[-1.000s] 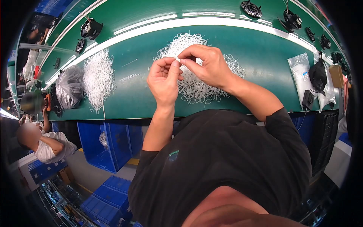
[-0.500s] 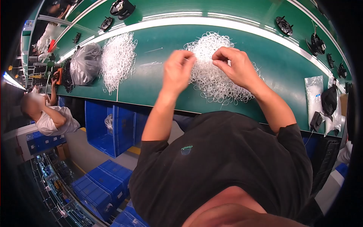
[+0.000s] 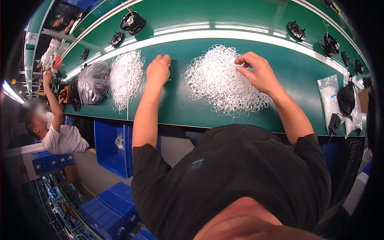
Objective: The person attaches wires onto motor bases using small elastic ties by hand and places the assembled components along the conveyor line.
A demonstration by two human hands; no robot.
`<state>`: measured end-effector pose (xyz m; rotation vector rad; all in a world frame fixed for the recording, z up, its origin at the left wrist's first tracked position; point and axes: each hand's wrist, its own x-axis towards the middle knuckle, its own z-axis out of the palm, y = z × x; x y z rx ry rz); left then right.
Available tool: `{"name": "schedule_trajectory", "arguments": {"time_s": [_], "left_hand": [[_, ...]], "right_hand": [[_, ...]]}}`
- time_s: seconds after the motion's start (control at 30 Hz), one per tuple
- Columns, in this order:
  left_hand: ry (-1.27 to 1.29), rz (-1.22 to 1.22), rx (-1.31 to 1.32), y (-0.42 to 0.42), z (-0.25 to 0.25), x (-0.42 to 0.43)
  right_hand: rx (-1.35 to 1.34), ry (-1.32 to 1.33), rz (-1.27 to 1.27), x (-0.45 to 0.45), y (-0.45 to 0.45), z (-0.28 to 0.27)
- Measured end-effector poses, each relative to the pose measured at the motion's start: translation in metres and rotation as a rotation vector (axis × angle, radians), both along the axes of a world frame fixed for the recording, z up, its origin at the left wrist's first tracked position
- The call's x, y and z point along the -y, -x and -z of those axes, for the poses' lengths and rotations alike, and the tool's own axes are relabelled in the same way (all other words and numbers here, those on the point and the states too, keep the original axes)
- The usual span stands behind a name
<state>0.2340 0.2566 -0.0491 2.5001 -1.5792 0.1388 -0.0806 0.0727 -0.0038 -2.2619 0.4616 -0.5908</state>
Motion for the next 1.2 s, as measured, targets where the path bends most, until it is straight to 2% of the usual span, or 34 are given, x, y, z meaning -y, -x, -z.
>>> {"name": "schedule_trajectory", "arguments": {"time_s": [0.2,0.5,0.7,0.83,0.93,1.03,1.13,1.17,1.2], "left_hand": [[0.005,0.01,0.153,-0.005,0.019,0.005],[0.115,0.067,-0.089,-0.005,0.01,0.004],[-0.059,0.043,-0.113,-0.003,-0.001,0.013],[-0.042,0.036,-0.074,0.003,0.002,0.016],[0.259,0.036,-0.082,0.014,-0.011,0.02],[0.554,0.007,-0.724,0.045,-0.051,0.023],[0.876,0.102,-1.308,0.082,-0.065,0.022],[0.96,0.206,-1.487,0.093,-0.064,0.022],[0.976,0.236,-1.551,0.104,-0.063,0.023]], "right_hand": [[0.066,0.022,-0.028,-0.005,-0.007,-0.008],[0.144,0.052,-0.049,-0.004,-0.006,-0.012],[0.134,0.019,-0.038,-0.003,-0.004,-0.01],[0.152,0.05,-0.051,-0.004,-0.005,-0.009],[0.192,0.045,-0.049,-0.008,-0.006,-0.016],[0.311,0.005,-0.076,-0.018,-0.018,-0.024],[0.346,-0.008,-0.095,-0.034,-0.035,-0.029],[0.332,-0.08,-0.113,-0.038,-0.039,-0.029],[0.316,-0.156,-0.132,-0.043,-0.043,-0.029]]}}
